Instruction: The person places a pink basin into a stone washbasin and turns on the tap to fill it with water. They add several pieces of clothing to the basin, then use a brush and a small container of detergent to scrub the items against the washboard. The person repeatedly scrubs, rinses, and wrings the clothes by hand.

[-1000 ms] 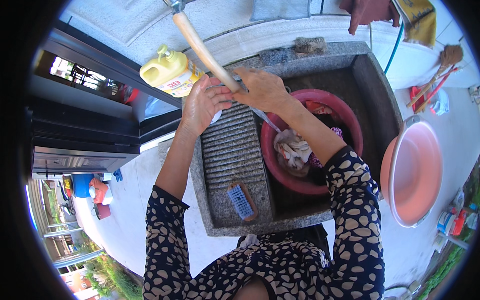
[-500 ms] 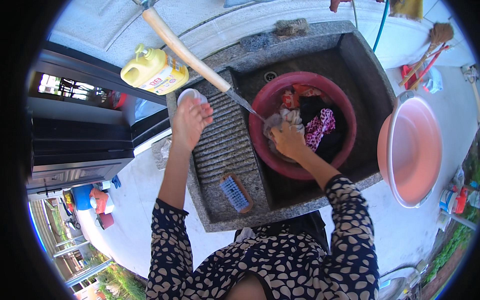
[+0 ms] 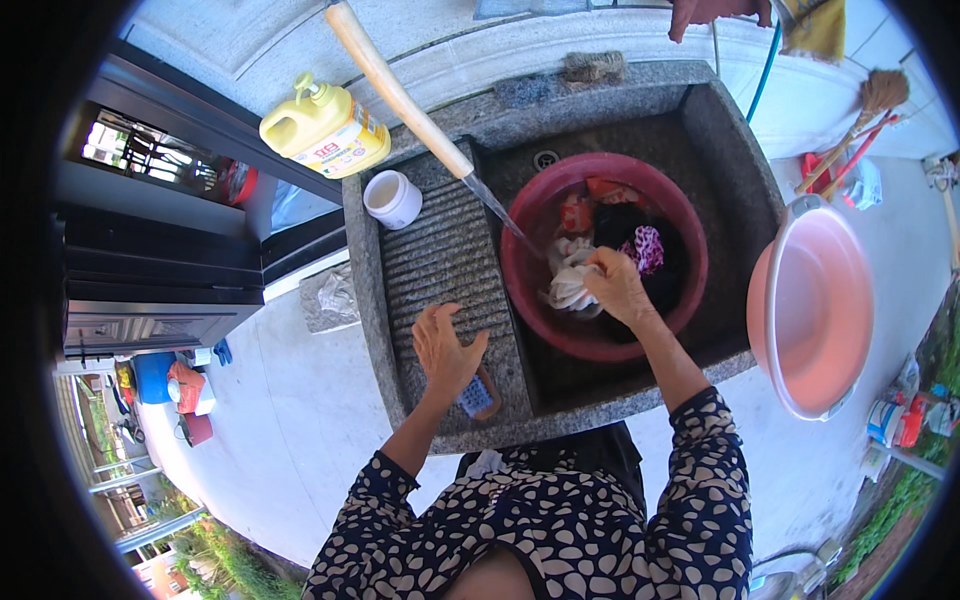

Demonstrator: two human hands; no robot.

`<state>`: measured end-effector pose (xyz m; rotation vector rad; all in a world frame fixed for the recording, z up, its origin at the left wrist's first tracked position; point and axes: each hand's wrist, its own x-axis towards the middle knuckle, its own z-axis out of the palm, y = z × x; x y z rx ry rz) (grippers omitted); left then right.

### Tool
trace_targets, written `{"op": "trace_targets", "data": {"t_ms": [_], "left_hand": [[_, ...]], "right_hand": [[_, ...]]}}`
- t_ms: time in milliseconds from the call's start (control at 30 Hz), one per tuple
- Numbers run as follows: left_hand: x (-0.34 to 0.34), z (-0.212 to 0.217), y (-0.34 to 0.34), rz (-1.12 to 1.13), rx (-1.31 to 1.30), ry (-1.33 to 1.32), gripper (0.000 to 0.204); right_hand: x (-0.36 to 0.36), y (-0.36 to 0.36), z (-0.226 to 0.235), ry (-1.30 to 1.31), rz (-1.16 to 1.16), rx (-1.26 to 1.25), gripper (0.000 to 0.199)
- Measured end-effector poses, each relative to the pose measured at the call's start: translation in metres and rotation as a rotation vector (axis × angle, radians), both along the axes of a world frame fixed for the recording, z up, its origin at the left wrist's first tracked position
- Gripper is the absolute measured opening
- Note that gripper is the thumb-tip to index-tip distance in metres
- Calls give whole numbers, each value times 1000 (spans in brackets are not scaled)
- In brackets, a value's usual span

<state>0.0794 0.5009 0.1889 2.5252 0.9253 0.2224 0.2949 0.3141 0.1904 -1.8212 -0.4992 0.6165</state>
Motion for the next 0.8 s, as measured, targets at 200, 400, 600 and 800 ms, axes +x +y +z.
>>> {"op": "trace_targets", "data": {"t_ms": [200,400,600,800], "left_hand": [[-50,-21,-1,100,-73,73,76],[-57,-28,8,81,-240,12,65],[-49,-30,3,123,-389,-102,50],[-69,-25,24,190,-266,37,51]], "right_hand": [[0,-11,80,166,-86,296,22],[-5,2,77,75,-111,302,17],[9,-31,-84,-866,-88,-171,30],[10,-43,-71,-750,-46,-320,21]]}}
